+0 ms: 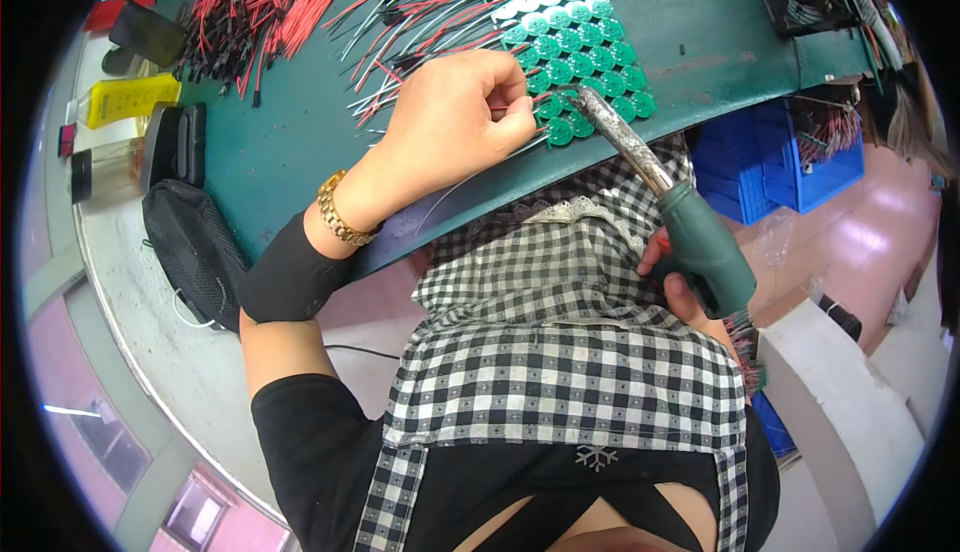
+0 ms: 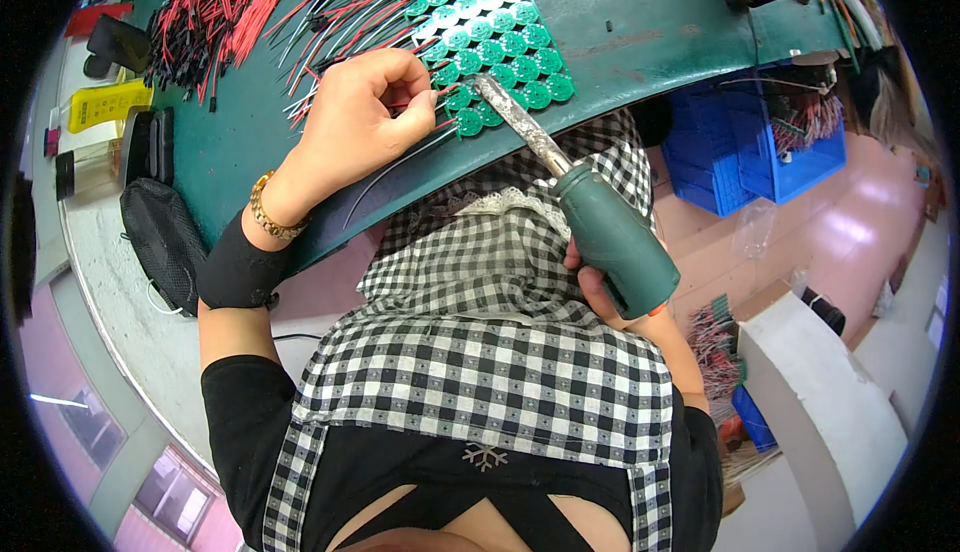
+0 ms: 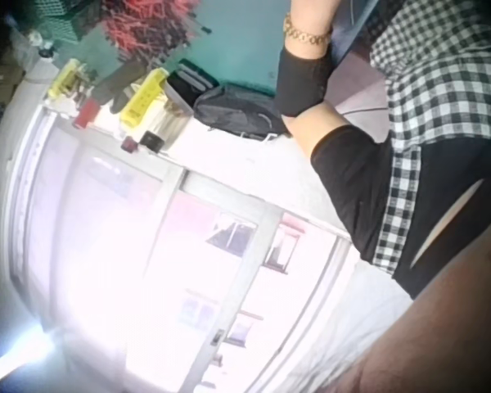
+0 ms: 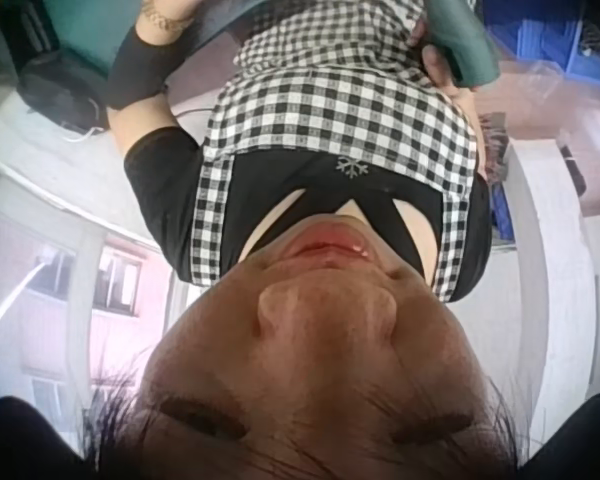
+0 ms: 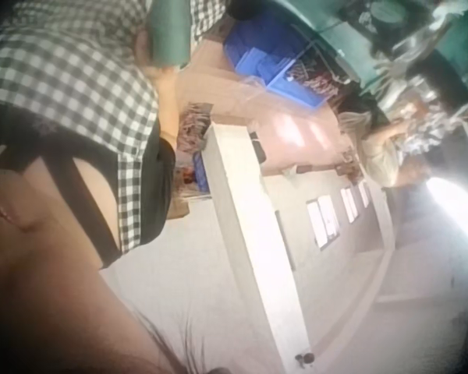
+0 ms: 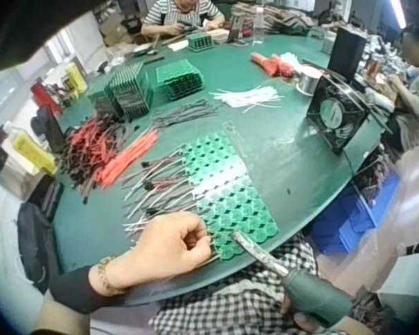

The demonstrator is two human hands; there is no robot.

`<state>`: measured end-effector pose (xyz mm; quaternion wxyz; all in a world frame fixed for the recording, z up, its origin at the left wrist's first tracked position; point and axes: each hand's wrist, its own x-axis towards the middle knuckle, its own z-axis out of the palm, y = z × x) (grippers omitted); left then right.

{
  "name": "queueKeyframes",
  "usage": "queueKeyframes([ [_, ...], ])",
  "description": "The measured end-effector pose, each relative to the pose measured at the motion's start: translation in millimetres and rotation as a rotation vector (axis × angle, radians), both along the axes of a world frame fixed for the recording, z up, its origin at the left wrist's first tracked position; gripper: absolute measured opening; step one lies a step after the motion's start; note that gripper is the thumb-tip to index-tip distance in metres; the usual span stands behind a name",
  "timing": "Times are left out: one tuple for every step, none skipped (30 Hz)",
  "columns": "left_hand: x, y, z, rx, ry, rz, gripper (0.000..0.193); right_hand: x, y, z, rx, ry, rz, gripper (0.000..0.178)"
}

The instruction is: The person picks wires from piles on the workbench and solders each wire onto an electronic circuit board panel using a soldering iron.

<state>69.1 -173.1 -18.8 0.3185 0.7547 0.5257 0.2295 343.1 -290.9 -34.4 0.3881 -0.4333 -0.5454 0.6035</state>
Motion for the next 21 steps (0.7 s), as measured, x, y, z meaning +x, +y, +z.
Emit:
queueKeyframes([
  [-1,0,-1,-0.008,-0.015,-0.004,0.009,-1,0,0,-0.026,0.009,-0.015,0.02],
  [-1,0,-2,-0.016,-0.03,-0.008,0.01,-1,-1,-4,-0.03,0.011,-0.014,0.02],
  [-2,0,-2,-0.019,-0.03,-0.007,0.01,0,-3,-9,-0.014,-0.018,0.003,0.019],
  [-2,0,-2,0.004,-0.012,-0.019,0.01,1,-4,-12,0.002,-0.046,0.02,0.019],
  [-3,1,-1,0.027,0.006,-0.03,0.01,2,-1,-11,-0.001,-0.045,0.021,0.019],
  [-3,0,-1,0.024,0.007,-0.027,0.01,2,3,-8,0.087,-0.139,0.081,0.019],
  [-4,1,-1,0.032,0.01,-0.028,0.01,2,5,-7,0.175,-0.231,0.142,0.019],
  [-5,0,0,0.04,0.014,-0.029,0.01,0,4,-7,0.174,-0.23,0.146,0.019],
  [-4,1,0,0.031,0.024,-0.032,0.01,-1,2,-8,0.143,-0.174,0.098,0.019],
  [-4,1,-1,0.03,0.023,-0.031,0.01,-2,0,-9,0.113,-0.119,0.05,0.02],
  [-3,1,-2,0.039,0.021,-0.029,0.01,-2,-2,-12,0.112,-0.12,0.051,0.02],
  [-4,1,-3,0.047,0.019,-0.026,0.01,-1,-5,-14,0.088,-0.1,0.054,0.034],
  [-4,0,-3,0.046,0.019,-0.024,0.01,-1,-7,-16,0.065,-0.081,0.057,0.05],
  [-4,0,-4,0.036,0.016,-0.022,0.01,-1,-8,-13,0.065,-0.082,0.059,0.05],
  [-5,-1,-4,0.026,0.013,-0.02,0.009,-2,-8,-8,0.032,-0.106,0.048,0.052],
  [-6,-1,-4,0.026,0.012,-0.019,0.009,-2,-9,-6,-0.001,-0.131,0.036,0.054],
  [-7,-1,-4,0.036,0.015,-0.023,0.009,-2,-9,-7,-0.001,-0.132,0.036,0.054],
  [-6,0,-5,0.047,0.017,-0.029,0.009,1,-10,-11,0.012,-0.106,0.019,0.057],
  [-5,0,-5,0.047,0.015,-0.031,0.009,3,-10,-12,0.026,-0.081,0.0,0.06],
  [-4,0,-4,0.043,0.036,-0.036,0.009,3,-9,-10,0.027,-0.083,-0.003,0.06],
  [-1,1,-4,0.039,0.056,-0.042,0.009,3,-4,-5,0.05,-0.147,-0.008,0.042],
])
